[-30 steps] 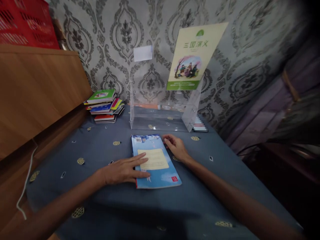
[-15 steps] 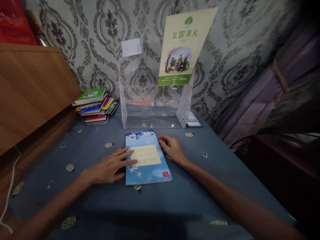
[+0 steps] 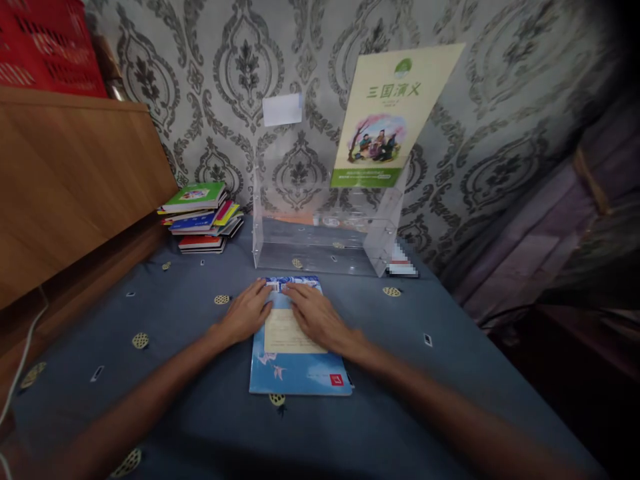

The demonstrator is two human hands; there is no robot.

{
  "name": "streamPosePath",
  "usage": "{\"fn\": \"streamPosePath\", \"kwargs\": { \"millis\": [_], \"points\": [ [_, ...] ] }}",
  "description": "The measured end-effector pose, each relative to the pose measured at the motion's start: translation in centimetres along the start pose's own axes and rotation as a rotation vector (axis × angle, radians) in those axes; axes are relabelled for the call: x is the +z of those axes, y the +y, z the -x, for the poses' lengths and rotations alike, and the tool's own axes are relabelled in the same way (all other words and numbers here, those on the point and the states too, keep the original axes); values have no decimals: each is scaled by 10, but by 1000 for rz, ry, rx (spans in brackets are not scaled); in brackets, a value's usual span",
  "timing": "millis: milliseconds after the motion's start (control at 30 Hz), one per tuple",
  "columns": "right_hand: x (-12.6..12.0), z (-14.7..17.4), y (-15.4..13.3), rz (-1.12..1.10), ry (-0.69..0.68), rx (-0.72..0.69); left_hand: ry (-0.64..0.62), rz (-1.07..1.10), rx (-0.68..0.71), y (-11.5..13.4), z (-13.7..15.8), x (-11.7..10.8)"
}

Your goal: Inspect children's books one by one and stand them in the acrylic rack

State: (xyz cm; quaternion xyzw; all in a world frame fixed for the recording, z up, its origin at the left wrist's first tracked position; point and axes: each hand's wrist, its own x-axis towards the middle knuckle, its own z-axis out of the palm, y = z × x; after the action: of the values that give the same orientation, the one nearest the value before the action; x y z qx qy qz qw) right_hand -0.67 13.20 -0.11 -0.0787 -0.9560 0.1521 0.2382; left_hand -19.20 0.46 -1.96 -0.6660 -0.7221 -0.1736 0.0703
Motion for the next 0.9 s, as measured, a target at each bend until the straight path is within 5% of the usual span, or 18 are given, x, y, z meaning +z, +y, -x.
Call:
{"fn": "streamPosePath", "kwargs": {
  "millis": [200,533,900],
  "points": [
    [35,-28,3,-35,-134,-16,63,7,2,4,3,7],
    [-1,11,52,58,-104,195,72,10,9,1,5,8],
    [15,16,63,71,-14,178,24,60,-36,8,2,2]
  ]
}}
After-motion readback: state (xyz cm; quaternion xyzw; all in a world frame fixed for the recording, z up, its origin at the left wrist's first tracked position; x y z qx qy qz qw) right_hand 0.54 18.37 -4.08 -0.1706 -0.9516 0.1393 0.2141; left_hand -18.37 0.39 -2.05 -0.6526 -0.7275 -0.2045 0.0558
